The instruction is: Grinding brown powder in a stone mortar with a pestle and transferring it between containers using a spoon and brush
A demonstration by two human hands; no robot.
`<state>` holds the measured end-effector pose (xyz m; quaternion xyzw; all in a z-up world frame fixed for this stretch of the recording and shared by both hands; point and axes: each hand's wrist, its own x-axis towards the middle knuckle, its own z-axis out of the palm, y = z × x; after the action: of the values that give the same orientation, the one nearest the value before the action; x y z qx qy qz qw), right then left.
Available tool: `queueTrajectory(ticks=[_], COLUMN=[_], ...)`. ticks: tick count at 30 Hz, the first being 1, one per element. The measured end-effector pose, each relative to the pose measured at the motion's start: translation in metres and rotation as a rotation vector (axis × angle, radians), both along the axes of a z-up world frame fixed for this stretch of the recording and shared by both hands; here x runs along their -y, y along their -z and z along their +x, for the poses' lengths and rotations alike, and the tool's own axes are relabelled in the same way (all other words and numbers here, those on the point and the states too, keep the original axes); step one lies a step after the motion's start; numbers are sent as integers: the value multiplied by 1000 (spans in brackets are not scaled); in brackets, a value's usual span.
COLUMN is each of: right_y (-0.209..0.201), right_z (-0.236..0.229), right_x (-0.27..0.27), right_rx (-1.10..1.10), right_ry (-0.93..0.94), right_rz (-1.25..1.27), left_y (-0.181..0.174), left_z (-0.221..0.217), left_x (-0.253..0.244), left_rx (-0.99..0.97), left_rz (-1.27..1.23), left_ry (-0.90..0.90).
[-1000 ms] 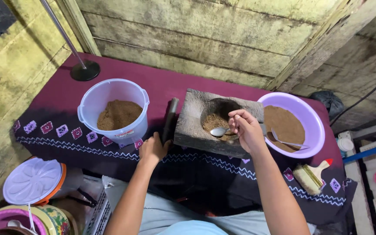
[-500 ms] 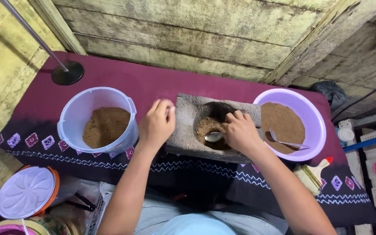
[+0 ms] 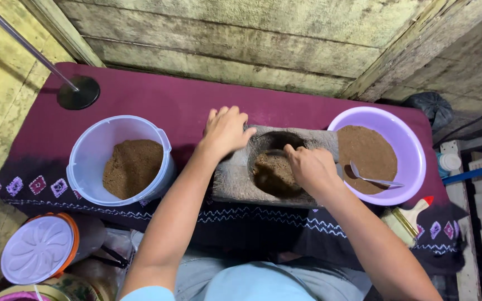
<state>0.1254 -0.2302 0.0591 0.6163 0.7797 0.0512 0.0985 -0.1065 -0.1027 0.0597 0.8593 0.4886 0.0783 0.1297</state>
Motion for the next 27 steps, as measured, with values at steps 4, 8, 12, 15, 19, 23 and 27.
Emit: queueTrajectory(ticks=[4,8,12,15,19,23,27], right_y=[28,34,48,4,-22,-7,-3], right_z=[-15,-35,-37,-64,-69,-46,-39], right_x=[-12,-11,-14,3,14,2,-5], right_rx=[141,81,134,115,32,-47,17], right_ry=[42,15,-120,-138,-172,-150,-42], right_rz=[7,97,51,91,-68,-119,14], left_y=[-13,19,15,37,12,9,4], left_z=[44,82,84,88,83,82,77], left_x=[-28,-41,-26,-37,-28,-29,-25], left_rx=[-48,221,282,305,298,297,325], left_rz=[-136,-176,-126,-88,-160,-133,-131], left_ry=[22,-59,-85,-99,-68,-60,-47])
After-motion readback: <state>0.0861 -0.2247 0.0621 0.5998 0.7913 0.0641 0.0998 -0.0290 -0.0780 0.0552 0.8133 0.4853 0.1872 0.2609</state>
